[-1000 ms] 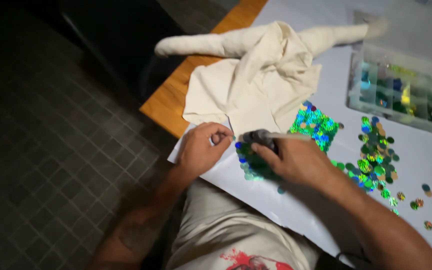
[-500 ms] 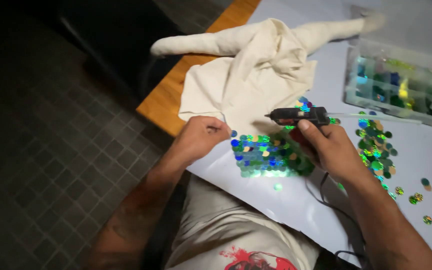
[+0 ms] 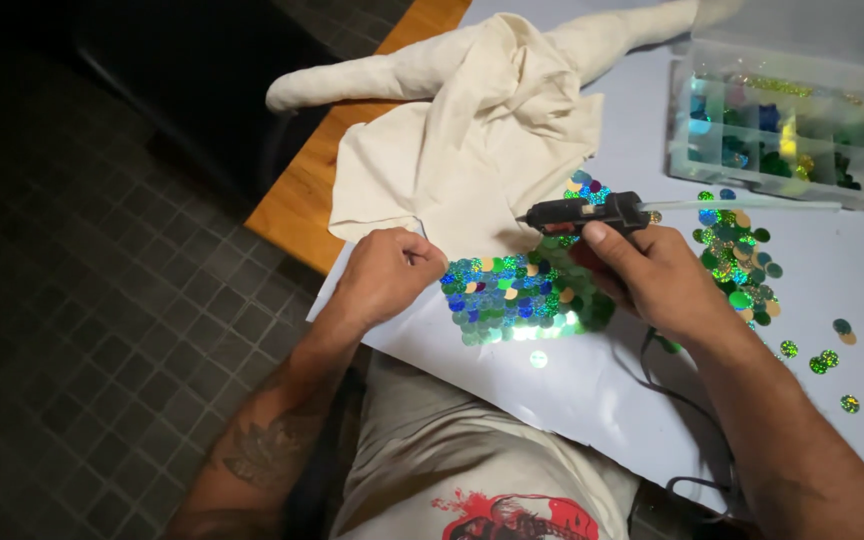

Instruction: Applying sequins to a garment using a hot glue gun.

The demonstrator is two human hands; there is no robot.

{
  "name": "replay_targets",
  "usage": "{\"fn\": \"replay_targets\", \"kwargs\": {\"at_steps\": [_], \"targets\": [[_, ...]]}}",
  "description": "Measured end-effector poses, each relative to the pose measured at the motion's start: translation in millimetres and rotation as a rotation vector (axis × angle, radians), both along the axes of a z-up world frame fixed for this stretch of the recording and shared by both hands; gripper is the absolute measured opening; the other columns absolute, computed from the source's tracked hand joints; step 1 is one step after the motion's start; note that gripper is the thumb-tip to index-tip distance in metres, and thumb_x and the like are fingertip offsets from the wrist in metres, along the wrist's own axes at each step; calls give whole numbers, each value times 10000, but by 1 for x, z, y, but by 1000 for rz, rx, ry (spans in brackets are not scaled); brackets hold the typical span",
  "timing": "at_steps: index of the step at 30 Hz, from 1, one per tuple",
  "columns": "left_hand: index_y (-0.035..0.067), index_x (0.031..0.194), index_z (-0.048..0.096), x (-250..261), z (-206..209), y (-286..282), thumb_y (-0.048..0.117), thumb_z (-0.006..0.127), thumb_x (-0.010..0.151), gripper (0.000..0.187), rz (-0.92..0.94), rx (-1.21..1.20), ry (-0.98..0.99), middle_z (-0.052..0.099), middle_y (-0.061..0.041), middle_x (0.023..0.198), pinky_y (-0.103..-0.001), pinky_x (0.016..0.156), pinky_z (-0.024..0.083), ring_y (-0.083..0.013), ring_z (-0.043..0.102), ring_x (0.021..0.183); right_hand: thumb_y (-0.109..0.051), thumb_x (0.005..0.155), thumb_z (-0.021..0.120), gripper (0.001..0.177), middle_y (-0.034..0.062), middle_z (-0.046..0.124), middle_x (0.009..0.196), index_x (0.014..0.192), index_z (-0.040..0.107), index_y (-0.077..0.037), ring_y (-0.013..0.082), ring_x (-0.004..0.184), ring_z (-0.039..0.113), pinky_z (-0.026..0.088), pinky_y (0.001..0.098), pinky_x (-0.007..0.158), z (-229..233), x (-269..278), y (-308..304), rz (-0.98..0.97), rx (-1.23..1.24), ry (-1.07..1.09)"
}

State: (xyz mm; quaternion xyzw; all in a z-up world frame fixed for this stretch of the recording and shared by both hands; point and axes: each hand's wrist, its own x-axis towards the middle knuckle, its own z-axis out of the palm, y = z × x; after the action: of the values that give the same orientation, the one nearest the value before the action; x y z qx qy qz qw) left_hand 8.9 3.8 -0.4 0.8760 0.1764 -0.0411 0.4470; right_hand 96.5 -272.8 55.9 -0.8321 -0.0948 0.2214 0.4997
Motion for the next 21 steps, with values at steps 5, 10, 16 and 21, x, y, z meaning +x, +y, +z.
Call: {"fn": "replay_targets", "kwargs": {"at_steps": [5, 10, 16, 21], "targets": [[154, 912, 826, 5, -15, -3, 298, 740, 814, 195, -28, 114, -33, 717, -49, 812, -390, 769, 563, -258, 697, 823, -449, 1043, 625, 657, 107, 455, 411, 549, 557, -21, 171, 301, 404, 330, 271, 326, -10, 6, -5, 4, -20, 3], [178, 872, 815, 8, -23, -8, 294, 735, 825, 148, -13, 188, -59, 666, 4, 811, -357, 799, 549, -215, 660, 858, -479, 1045, 614, 673, 92, 462, 411, 543, 564, -34, 161, 310, 415, 333, 266, 343, -2, 1, -1, 23, -57, 2], [155, 932, 772, 4, -4, -15, 229, 725, 847, 122, 0, 210, -43, 641, -24, 877, -409, 851, 568, -228, 647, 958, -491, 1060, 572, 700, 83, 444, 396, 506, 568, -64, 174, 331, 415, 341, 274, 384, -23, 10, -9, 84, -78, -14], [163, 914, 727, 3, -3, -13, 217, 771, 818, 119, 3, 193, -57, 602, -13, 867, -427, 845, 566, -233, 644, 954, -514, 1051, 566, 723, 78, 431, 379, 485, 549, -65, 172, 319, 410, 345, 274, 386, -19, 6, -6, 99, -87, -9]]}}
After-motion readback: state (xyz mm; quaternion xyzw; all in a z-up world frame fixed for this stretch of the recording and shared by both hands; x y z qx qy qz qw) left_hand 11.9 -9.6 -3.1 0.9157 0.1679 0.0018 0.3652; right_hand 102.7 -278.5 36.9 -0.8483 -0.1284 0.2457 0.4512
